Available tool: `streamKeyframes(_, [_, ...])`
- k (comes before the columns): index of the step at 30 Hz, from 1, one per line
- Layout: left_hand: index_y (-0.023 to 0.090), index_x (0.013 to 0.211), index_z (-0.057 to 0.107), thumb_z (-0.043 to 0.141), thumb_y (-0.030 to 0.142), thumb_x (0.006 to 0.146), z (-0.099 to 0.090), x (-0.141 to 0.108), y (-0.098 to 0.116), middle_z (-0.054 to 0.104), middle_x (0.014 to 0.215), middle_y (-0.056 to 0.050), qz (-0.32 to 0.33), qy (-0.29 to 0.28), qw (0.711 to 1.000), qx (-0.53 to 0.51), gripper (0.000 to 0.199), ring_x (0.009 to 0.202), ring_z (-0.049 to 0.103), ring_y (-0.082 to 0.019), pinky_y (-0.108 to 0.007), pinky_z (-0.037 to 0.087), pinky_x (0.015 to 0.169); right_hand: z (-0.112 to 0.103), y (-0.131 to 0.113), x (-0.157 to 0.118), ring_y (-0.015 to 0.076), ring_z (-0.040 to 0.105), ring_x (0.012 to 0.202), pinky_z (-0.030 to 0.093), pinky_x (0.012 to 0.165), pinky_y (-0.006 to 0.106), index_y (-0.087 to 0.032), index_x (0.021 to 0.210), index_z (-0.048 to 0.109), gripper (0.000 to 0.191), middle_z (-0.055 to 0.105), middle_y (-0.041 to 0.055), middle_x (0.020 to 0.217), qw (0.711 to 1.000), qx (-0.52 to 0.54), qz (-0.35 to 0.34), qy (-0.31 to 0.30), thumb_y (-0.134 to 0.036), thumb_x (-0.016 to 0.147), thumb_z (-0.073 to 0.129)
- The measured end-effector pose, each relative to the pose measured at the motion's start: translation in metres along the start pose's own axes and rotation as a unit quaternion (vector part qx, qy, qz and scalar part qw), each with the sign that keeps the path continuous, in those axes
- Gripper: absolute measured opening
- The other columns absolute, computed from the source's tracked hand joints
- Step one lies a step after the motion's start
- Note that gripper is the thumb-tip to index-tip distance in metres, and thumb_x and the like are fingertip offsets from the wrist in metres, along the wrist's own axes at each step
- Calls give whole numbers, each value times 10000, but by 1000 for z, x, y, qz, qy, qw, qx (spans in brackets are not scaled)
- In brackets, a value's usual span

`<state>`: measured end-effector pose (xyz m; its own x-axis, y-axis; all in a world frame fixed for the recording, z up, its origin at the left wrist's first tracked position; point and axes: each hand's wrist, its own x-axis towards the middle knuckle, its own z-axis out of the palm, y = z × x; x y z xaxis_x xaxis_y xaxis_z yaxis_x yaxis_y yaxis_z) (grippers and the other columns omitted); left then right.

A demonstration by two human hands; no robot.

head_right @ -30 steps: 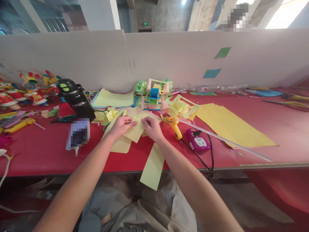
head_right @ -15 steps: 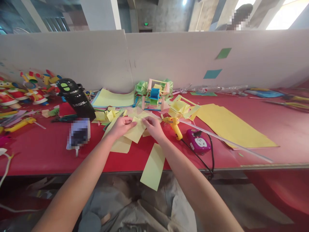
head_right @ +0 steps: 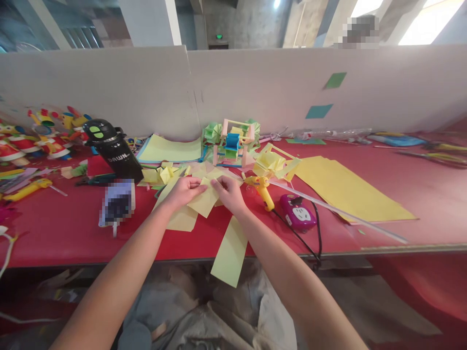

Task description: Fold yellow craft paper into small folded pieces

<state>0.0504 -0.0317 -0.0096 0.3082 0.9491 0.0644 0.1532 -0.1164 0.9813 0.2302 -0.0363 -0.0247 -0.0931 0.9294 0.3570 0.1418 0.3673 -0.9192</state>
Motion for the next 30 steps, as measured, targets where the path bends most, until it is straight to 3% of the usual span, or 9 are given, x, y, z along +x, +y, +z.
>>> streamKeyframes(8, [137,845,715,809,484,656,1,-1,0,764,879,-108,10,18,1000,10,406,829,710,-282,-352,530,714,-2,-2,-1,133,508,608,396,582,275,-169,744,662,319,619,18,672,1000,11,7,26,-484,770,701])
streamKeyframes(15, [146,897,723,795,459,690,1,0,-3,771,900,-99,3,4,1000,-21,382,819,720,-259,-340,546,720,-3,-1,1,118,462,556,367,527,261,-174,665,618,385,565,4,604,998,3,17,57,-537,781,676])
streamKeyframes(22, [147,908,731,788,448,701,3,0,-1,773,903,-109,8,7,1000,-5,369,842,726,-283,-355,560,712,-4,-3,0,137,521,620,421,569,265,-179,735,653,371,609,16,683,999,17,11,51,-545,793,656])
streamKeyframes(26, [144,912,730,780,446,706,1,-1,0,775,884,-86,28,33,999,1,370,863,728,-284,-350,569,724,-6,-5,0,135,544,611,447,570,261,-174,762,672,418,618,15,677,998,35,47,4,-592,767,682])
streamKeyframes(30, [147,904,727,757,445,724,0,0,-1,773,860,-67,45,52,997,22,349,852,728,-277,-338,569,710,-7,-1,0,127,517,522,424,488,253,-182,611,579,499,538,-6,552,997,9,69,-30,-653,711,711])
